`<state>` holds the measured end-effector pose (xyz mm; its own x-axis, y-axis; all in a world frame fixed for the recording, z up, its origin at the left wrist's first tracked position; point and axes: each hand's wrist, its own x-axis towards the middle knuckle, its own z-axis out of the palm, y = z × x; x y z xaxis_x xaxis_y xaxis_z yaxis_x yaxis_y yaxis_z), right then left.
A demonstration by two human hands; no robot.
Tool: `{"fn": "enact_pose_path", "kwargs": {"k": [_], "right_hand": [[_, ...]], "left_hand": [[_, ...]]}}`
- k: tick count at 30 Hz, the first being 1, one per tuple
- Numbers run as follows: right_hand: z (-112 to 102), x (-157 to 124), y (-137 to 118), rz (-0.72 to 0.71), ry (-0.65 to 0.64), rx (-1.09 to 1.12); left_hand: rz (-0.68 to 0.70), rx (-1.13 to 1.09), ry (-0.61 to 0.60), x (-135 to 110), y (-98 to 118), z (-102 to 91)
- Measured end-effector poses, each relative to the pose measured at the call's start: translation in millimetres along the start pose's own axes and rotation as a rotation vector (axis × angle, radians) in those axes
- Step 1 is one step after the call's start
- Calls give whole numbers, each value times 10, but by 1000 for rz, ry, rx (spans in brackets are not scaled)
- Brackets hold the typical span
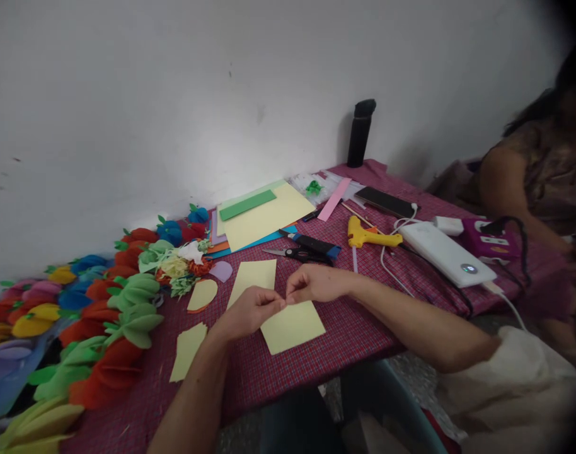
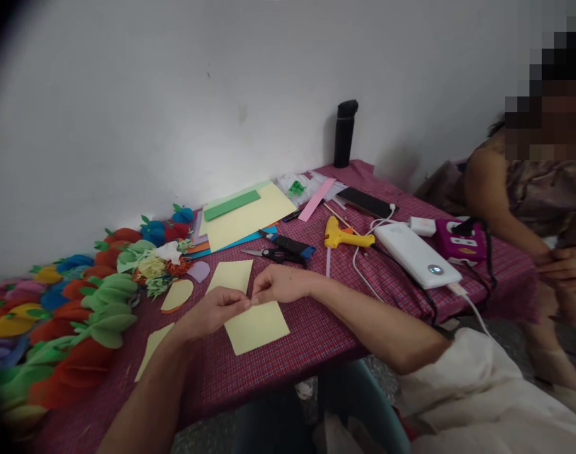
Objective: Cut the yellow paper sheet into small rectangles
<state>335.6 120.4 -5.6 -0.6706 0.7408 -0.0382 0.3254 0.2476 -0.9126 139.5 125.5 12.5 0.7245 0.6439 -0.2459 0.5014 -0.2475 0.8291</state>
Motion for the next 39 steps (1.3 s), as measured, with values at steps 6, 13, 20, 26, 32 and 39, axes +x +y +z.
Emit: {"fn": "enact_pose_path", "kwargs": {"k": [6,13,20,26,32,39], "right_hand": [[-158,-64,12,45,34,13],[-303,-179,-61,110,11,174],[-81,-57,-40,75,34,117],[-337,-178,-25,141,91,223],[-90,-72,-77,-3,34,93],[20,-16,7,5,56,-6]], "left_hand": [[-25,-18,14,-37,-19,-80],[-31,-55,315,-134,-7,-277],[-55,-34,36,-8,40,-16],[-119,-121,39,-99,1,-124],[-72,-46,-6,-55,37,-62],[-3,21,11,-26,22,-24]]}}
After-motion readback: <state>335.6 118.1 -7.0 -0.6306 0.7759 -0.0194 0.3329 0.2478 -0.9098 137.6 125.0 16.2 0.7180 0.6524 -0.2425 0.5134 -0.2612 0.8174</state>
